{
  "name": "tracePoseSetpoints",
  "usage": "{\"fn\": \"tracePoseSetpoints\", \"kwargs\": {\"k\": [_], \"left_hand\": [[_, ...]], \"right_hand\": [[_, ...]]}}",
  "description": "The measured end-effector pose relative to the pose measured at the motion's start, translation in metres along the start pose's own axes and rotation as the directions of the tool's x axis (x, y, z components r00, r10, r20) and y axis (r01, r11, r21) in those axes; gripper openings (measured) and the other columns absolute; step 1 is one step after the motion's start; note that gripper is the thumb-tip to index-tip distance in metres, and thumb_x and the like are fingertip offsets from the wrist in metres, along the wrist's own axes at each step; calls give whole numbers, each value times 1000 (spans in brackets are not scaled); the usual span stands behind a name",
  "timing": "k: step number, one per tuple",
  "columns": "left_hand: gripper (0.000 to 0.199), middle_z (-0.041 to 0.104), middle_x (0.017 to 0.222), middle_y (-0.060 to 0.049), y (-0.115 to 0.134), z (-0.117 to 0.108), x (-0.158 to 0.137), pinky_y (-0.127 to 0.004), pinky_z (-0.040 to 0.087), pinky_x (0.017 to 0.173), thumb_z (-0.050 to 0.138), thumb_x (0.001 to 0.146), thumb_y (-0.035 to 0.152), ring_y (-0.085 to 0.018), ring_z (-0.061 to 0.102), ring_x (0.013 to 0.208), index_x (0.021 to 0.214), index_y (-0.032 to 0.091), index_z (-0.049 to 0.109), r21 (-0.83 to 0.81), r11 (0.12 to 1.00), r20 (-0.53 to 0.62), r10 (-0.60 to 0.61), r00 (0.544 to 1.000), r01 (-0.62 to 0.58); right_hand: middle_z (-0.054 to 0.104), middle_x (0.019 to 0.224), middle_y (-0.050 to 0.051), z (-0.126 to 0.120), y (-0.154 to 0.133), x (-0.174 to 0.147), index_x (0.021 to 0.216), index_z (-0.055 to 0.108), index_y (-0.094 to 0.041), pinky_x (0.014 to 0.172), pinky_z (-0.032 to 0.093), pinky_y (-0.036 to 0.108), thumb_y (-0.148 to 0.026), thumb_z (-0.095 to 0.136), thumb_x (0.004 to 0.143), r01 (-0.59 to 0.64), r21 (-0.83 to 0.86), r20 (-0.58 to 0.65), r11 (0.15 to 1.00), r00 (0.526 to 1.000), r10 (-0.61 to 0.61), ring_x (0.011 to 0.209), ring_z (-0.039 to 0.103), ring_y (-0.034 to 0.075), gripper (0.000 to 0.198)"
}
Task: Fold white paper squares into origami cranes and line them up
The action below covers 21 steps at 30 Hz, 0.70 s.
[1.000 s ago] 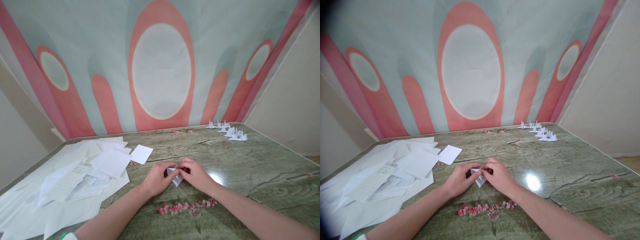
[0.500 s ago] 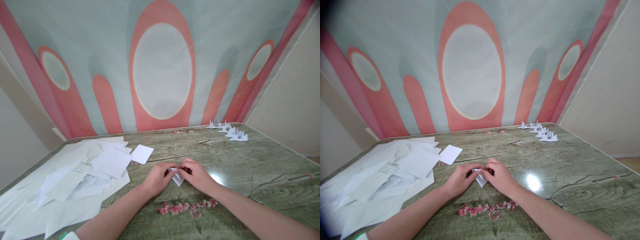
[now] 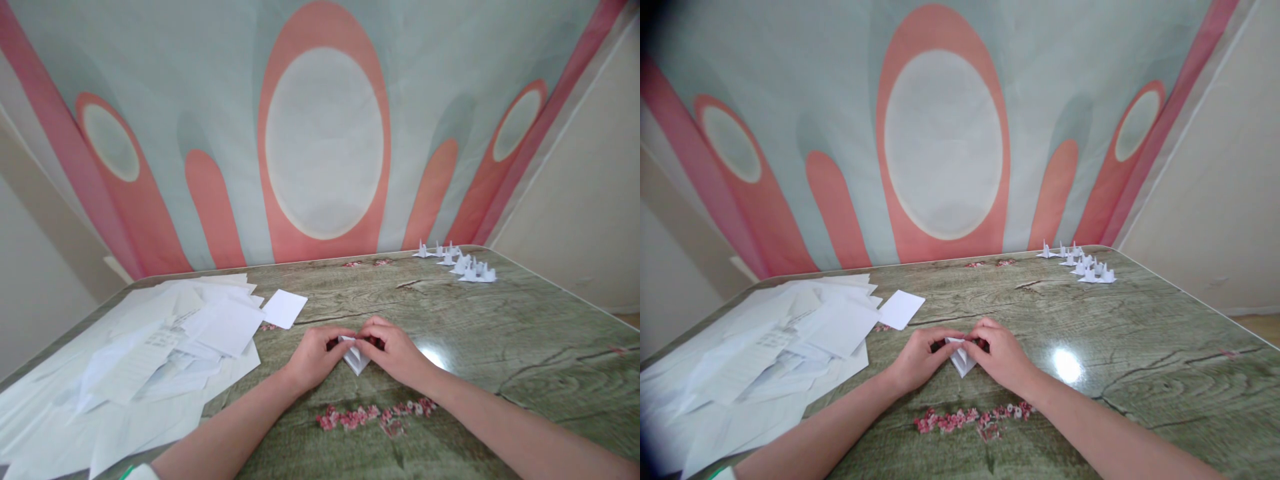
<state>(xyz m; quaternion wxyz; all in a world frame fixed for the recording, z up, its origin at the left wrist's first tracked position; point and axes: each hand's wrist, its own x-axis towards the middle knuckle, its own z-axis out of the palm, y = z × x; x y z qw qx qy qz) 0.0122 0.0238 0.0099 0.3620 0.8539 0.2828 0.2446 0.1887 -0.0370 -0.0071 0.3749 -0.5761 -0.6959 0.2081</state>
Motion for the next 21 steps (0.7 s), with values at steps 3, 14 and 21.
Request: {"fn": "tracePoseSetpoints", "kwargs": {"k": [3, 14, 21], "left_hand": [[23, 69, 95, -2, 1, 0, 0, -25, 46, 81, 50, 86, 27, -16, 62, 86, 101, 22, 66, -25, 999, 2, 35, 999, -35], [22, 68, 93, -2, 0, 1, 0, -26, 45, 81, 49, 86, 26, -16, 61, 86, 98, 22, 67, -10, 997, 1, 72, 997, -72], [22, 68, 94, -2, 0, 1, 0, -26, 46, 81, 49, 86, 26, -16, 61, 87, 100, 24, 67, 24, 997, 18, 69, 997, -70]], "right_hand": [[57, 80, 3, 0, 1, 0, 80, 67, -19, 65, 43, 26, -31, 53, 84, 13, 5, 6, 1000, 1000, -13, 71, 55, 14, 18], [57, 87, 3, -6, -3, -3, 86, 66, -18, 65, 42, 24, -24, 53, 83, 52, 34, 82, 998, 995, -55, 74, 54, 13, 15], [56, 84, 2, -3, -1, -3, 86, 64, -19, 63, 42, 25, -25, 58, 79, 37, -7, 64, 999, 997, -37, 71, 53, 13, 11]]}}
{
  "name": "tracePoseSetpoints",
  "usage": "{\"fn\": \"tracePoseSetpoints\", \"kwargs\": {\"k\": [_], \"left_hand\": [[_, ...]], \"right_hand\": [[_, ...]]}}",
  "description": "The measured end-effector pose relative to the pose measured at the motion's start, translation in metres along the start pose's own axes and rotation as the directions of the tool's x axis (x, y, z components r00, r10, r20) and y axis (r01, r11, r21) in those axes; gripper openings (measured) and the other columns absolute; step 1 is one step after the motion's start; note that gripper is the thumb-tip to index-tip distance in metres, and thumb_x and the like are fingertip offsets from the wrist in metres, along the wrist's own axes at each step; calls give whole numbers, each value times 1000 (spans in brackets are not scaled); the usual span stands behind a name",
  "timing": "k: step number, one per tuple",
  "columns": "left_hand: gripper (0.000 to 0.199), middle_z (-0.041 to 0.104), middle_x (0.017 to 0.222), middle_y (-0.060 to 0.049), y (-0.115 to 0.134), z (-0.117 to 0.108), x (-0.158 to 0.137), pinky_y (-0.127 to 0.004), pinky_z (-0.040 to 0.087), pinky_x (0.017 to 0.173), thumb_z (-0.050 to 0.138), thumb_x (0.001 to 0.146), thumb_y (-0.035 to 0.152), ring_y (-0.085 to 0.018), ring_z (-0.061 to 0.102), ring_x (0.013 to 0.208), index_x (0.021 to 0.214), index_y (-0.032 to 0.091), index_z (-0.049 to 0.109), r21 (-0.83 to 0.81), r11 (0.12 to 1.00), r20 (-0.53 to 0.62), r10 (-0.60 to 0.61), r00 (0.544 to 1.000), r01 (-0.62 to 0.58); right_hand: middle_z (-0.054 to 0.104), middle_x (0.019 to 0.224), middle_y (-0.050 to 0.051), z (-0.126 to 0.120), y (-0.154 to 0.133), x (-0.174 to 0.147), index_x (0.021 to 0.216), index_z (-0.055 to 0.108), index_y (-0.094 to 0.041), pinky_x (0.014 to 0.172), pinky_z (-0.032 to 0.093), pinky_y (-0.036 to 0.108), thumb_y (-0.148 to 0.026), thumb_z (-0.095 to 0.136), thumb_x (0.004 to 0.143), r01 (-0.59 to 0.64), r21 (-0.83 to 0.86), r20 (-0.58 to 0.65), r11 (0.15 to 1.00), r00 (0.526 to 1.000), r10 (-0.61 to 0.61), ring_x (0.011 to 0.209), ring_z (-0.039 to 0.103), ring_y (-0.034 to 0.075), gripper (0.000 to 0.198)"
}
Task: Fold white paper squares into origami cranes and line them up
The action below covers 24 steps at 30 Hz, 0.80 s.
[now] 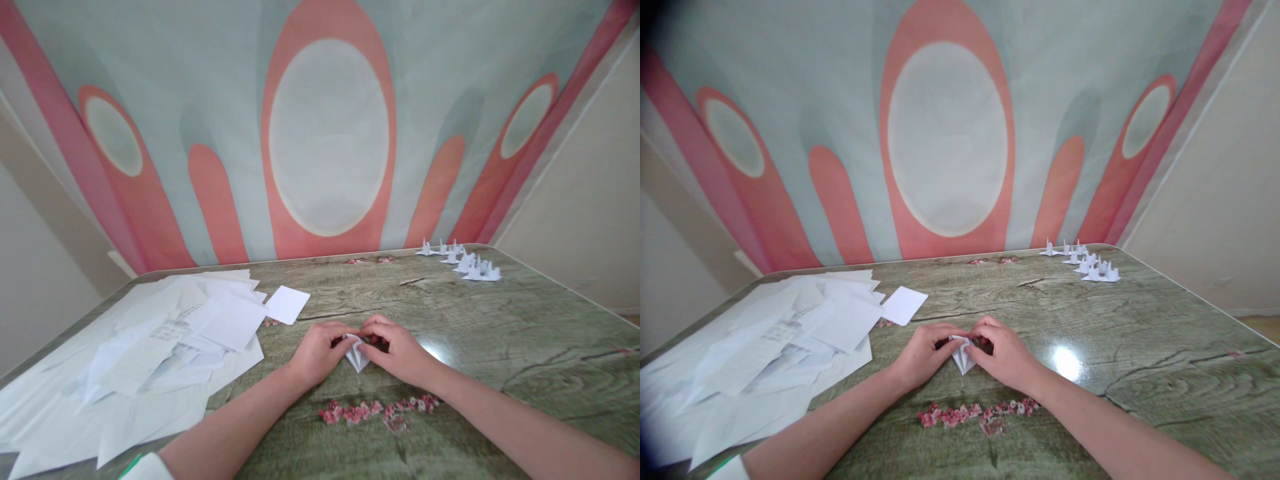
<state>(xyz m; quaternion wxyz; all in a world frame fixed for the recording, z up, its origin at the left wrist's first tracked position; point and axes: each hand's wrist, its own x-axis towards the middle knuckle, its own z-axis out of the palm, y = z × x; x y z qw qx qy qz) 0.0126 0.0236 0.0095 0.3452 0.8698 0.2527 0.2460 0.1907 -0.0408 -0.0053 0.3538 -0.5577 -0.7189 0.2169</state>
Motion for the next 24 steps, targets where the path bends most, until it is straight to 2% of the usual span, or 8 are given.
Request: {"fn": "tracePoseSetpoints", "kwargs": {"k": [11, 24], "left_hand": [[21, 67, 95, -3, -4, 3, -2, -27, 45, 82, 53, 84, 28, -17, 60, 88, 99, 24, 67, 116, 990, 10, 83, 997, -83], [22, 67, 96, -2, -6, 4, -2, -28, 45, 82, 50, 86, 26, -17, 59, 89, 102, 26, 66, 220, 968, 43, 116, 992, -122]], "right_hand": [[56, 82, 3, 3, -2, -1, 83, 64, -18, 66, 43, 26, -27, 58, 79, 12, -18, -49, 1000, 999, -13, 74, 54, 15, 11], [56, 81, 2, 5, 0, -4, 82, 65, -20, 66, 43, 26, -24, 58, 79, 27, -59, -63, 998, 998, -31, 74, 54, 15, 8]]}}
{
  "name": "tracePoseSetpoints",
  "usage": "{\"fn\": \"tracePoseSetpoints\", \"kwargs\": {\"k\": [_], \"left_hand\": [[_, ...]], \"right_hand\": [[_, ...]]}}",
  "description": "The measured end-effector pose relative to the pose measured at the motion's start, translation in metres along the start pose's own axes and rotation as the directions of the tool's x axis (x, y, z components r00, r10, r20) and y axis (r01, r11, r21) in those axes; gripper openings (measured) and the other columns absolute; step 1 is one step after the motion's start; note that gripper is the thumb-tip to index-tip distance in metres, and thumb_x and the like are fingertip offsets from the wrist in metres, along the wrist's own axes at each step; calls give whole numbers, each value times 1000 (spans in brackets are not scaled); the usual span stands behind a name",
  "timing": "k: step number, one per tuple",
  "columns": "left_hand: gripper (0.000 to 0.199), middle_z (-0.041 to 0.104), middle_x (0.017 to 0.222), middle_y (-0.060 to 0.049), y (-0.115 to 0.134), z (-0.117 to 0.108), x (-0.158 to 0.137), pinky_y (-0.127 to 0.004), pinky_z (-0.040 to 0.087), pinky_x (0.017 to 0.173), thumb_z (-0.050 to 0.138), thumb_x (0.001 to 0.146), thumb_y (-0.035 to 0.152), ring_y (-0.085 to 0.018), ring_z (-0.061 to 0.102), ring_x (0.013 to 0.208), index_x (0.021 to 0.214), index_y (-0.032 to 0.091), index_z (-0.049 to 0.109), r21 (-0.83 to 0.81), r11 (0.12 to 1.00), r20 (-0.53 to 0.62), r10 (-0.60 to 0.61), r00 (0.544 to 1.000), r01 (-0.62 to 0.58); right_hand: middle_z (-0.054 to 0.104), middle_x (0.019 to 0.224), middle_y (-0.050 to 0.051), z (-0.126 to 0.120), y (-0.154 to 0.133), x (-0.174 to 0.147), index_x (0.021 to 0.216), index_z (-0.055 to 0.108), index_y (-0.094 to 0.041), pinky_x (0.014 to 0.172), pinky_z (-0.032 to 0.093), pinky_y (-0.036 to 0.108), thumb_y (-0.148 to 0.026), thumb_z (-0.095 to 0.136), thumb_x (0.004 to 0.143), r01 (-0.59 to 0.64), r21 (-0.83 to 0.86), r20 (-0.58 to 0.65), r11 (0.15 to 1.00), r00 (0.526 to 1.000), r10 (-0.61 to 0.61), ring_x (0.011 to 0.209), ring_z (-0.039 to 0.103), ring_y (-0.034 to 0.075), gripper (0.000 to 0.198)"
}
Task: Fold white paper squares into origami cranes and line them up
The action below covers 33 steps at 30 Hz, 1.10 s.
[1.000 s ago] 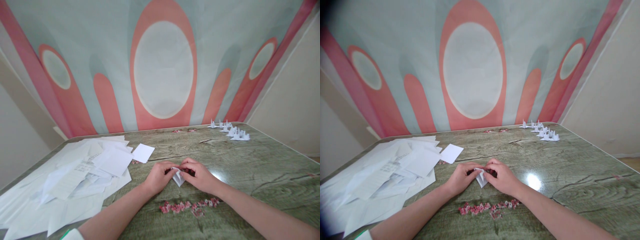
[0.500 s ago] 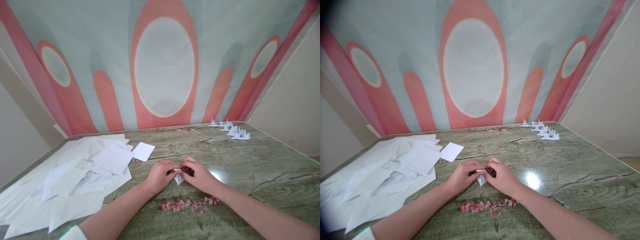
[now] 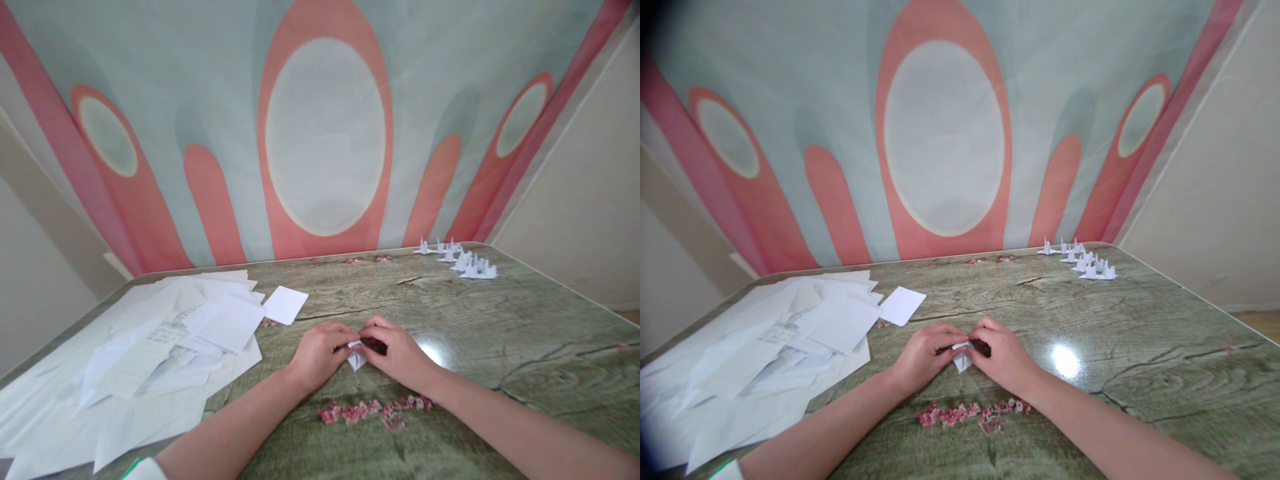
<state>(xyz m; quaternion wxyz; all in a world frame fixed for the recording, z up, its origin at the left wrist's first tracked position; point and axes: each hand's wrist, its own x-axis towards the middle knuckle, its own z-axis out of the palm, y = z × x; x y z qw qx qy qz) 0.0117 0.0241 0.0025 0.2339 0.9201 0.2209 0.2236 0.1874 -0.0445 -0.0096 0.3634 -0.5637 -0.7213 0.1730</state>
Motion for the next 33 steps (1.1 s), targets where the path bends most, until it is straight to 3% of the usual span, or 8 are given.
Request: {"fn": "tracePoseSetpoints", "kwargs": {"k": [14, 23, 33], "left_hand": [[25, 66, 95, -4, 12, -5, -1, -31, 42, 78, 40, 90, 25, -19, 58, 86, 99, 21, 63, 237, 964, 51, 114, 992, -123], [24, 67, 94, -6, 11, -2, -2, -31, 45, 77, 46, 88, 32, -19, 60, 86, 100, 18, 62, 233, 959, -6, 167, 986, -161], [23, 67, 97, -3, 10, 1, -2, -31, 45, 79, 44, 90, 28, -17, 60, 87, 102, 19, 61, 231, 957, -32, 186, 982, -174]], "right_hand": [[57, 81, 2, -1, 0, -3, 79, 67, -20, 70, 43, 27, -21, 51, 84, 37, -137, 15, 990, 999, -35, 76, 55, 15, 16], [57, 83, 2, 2, 3, -5, 82, 67, -20, 70, 43, 25, -20, 53, 83, 42, -193, 12, 980, 999, -40, 76, 55, 14, 15], [58, 83, 1, 2, 3, -6, 83, 67, -20, 70, 43, 24, -21, 52, 84, 39, -204, 5, 978, 999, -39, 75, 56, 13, 15]]}}
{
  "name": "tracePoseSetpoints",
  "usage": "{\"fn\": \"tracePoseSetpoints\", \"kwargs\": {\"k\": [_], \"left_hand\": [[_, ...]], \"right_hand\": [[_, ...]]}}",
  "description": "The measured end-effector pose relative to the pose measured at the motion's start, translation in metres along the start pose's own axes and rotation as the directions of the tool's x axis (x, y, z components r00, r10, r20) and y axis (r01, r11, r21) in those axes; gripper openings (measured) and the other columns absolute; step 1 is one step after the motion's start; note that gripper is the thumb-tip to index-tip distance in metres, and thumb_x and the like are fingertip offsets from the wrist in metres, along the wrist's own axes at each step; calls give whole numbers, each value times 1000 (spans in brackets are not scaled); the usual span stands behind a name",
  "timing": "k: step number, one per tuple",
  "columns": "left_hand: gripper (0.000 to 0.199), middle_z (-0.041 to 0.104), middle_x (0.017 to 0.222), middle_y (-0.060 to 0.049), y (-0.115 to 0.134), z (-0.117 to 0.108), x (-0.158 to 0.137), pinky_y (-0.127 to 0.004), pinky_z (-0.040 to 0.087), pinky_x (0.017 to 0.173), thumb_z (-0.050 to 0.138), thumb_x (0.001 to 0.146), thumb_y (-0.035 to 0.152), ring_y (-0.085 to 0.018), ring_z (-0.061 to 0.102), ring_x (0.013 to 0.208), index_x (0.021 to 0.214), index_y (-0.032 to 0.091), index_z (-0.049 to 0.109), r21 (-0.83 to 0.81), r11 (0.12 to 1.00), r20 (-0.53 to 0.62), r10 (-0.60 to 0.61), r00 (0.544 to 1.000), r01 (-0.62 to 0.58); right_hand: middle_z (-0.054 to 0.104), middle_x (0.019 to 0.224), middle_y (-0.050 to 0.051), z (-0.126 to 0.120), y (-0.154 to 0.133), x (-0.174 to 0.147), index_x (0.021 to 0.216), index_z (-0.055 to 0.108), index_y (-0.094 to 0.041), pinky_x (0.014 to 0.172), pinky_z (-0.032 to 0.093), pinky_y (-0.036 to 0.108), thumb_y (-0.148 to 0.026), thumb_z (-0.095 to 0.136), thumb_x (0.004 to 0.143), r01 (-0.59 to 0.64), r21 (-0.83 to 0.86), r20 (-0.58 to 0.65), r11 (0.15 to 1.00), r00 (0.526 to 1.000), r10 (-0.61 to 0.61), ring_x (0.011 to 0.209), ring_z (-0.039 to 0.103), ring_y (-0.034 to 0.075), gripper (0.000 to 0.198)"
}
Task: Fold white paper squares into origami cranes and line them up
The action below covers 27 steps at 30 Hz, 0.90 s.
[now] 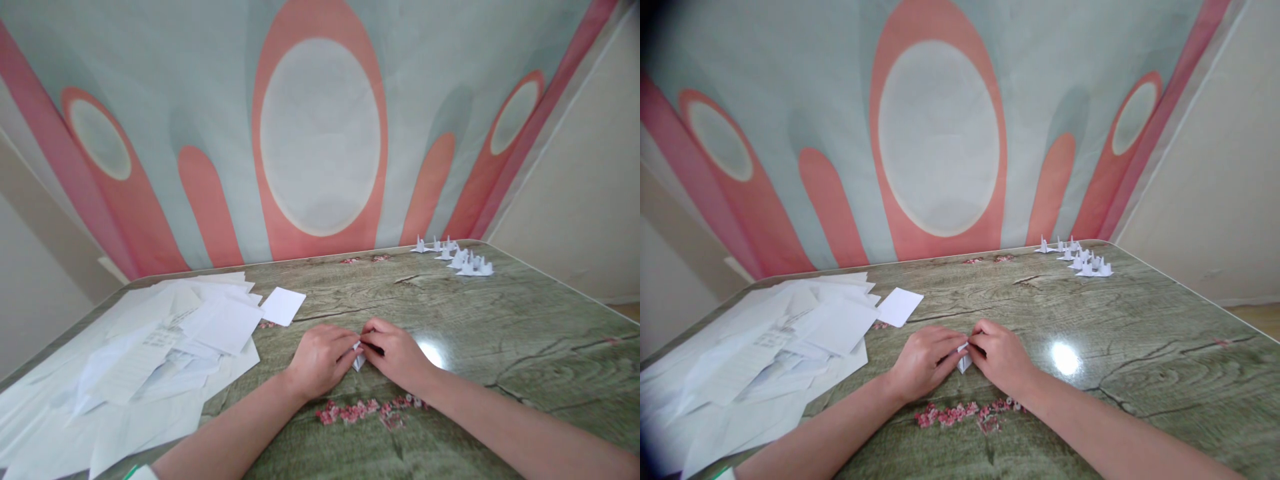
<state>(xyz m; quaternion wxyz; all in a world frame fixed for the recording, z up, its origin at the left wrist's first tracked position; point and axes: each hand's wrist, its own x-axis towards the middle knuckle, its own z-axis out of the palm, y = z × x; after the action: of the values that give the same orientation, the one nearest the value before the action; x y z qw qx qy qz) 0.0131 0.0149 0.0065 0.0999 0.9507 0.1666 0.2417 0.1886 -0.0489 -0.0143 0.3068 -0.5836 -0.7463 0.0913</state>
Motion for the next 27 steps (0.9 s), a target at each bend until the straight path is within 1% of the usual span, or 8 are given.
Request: {"fn": "tracePoseSetpoints", "kwargs": {"k": [12, 22, 27], "left_hand": [[22, 68, 97, -2, -1, 0, 0, -29, 47, 76, 44, 90, 26, -16, 62, 85, 101, 20, 63, 11, 1000, -45, 20, 999, -20], [23, 67, 96, -3, 0, -1, 0, -28, 48, 75, 42, 90, 25, -16, 62, 84, 100, 19, 62, 48, 998, -3, 31, 1000, -31], [23, 67, 92, -4, 1, -3, 1, -27, 49, 73, 40, 91, 24, -15, 63, 80, 100, 18, 60, 117, 990, 6, 79, 997, -80]], "right_hand": [[58, 83, 2, -1, -2, 0, 80, 66, -19, 69, 44, 24, -22, 51, 84, -2, -37, -4, 999, 1000, 2, 74, 56, 13, 16], [58, 83, 2, -2, -2, 1, 82, 67, -19, 70, 44, 24, -21, 51, 85, 21, -56, 4, 998, 1000, -20, 75, 56, 13, 16], [58, 84, 3, -1, 0, 0, 82, 66, -19, 71, 44, 26, -21, 50, 86, 78, -124, -9, 989, 997, -80, 76, 55, 14, 16]]}}
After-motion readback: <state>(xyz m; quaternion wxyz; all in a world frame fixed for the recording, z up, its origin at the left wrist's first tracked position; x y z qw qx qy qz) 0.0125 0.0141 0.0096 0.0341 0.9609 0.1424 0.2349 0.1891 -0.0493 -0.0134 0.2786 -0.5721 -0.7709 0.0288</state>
